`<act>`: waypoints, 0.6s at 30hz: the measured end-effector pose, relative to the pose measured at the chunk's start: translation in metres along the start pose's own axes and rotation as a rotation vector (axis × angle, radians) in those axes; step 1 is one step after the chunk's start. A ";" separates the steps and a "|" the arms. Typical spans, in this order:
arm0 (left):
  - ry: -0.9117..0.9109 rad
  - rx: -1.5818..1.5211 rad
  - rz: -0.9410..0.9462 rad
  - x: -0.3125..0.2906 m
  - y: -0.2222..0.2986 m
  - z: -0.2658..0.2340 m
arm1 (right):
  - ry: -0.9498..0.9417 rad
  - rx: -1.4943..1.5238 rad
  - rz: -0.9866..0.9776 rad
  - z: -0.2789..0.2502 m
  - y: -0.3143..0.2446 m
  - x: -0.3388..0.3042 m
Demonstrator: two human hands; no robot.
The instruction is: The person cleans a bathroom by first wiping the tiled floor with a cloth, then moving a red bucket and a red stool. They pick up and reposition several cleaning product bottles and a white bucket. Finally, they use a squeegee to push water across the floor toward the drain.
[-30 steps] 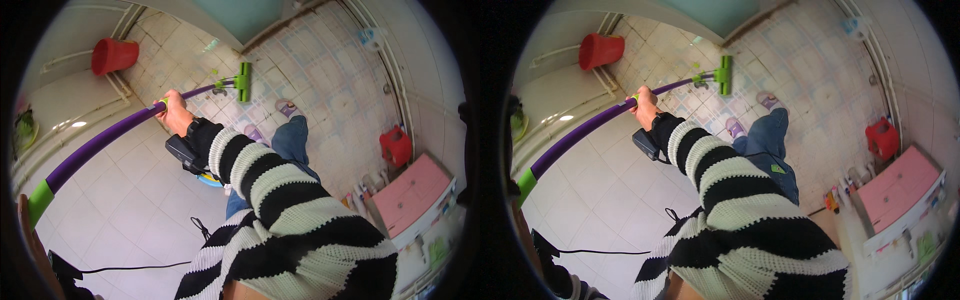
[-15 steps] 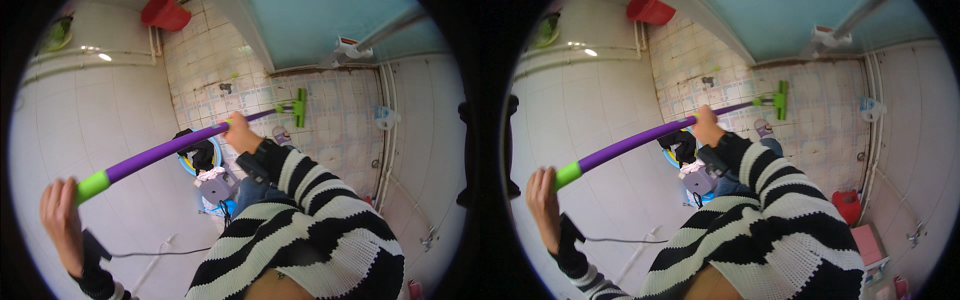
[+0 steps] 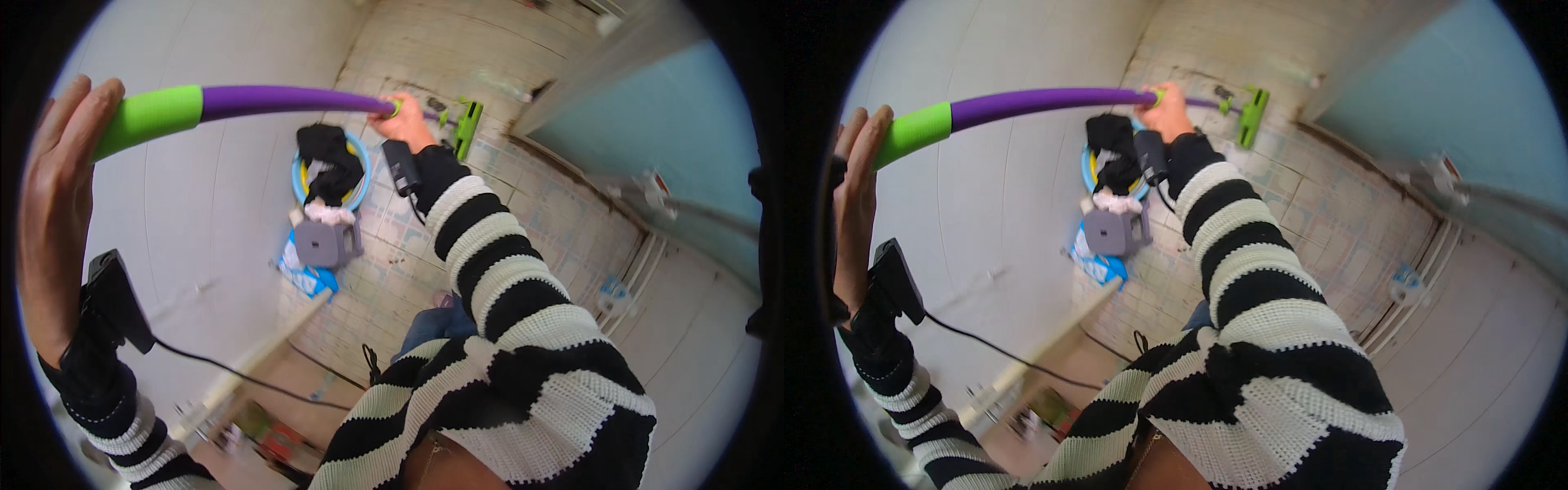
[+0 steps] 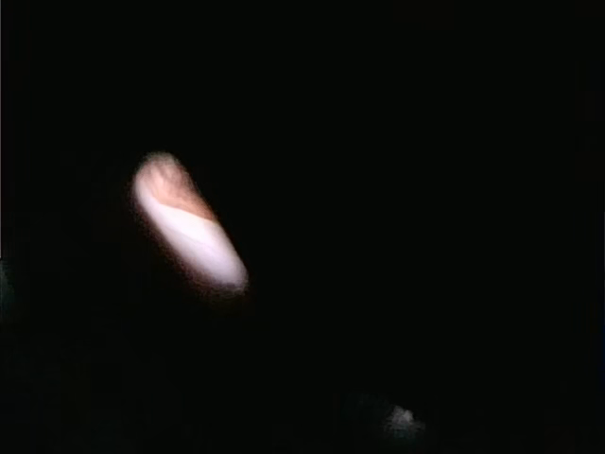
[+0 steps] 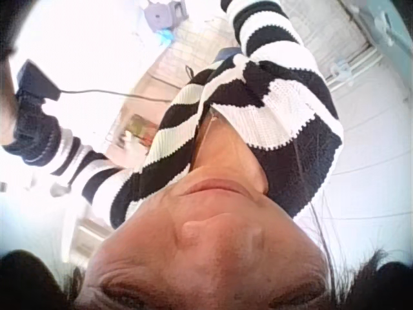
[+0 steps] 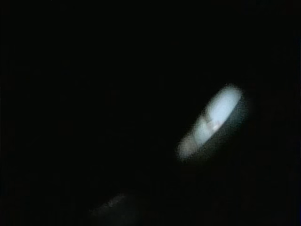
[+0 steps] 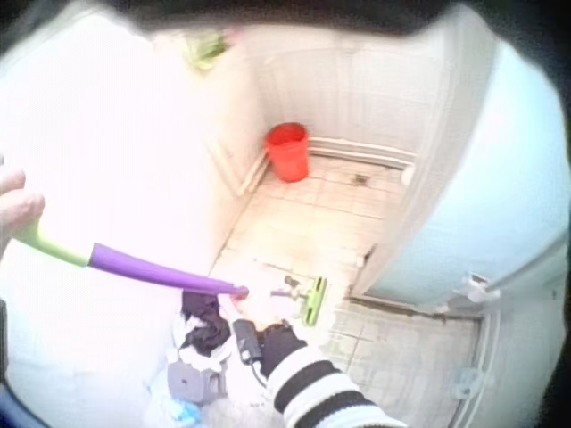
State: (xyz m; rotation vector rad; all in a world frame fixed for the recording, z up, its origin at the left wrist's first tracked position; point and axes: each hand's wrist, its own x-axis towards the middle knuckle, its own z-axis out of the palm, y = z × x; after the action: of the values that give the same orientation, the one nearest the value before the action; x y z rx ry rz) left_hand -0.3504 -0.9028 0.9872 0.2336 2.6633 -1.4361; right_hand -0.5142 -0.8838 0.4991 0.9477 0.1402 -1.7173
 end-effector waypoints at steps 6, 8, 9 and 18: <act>-0.392 -0.148 -0.452 -0.192 0.134 -0.101 | -0.331 -0.026 0.244 -0.062 0.109 -0.053; -0.567 -0.523 -0.758 -0.252 0.214 -0.130 | -0.294 -0.268 0.258 -0.107 0.127 -0.083; -0.752 -0.709 -0.922 -0.274 0.239 -0.163 | -0.240 -0.344 0.293 -0.133 0.156 -0.103; -1.404 -1.700 -1.975 -0.395 0.466 -0.386 | 0.193 -0.866 0.797 -0.374 0.230 -0.266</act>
State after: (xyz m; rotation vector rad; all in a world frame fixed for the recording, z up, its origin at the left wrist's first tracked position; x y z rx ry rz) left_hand 0.1158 -0.3608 0.8822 -2.3834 1.0802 1.1116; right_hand -0.1078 -0.5705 0.5026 0.4034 0.5089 -0.6909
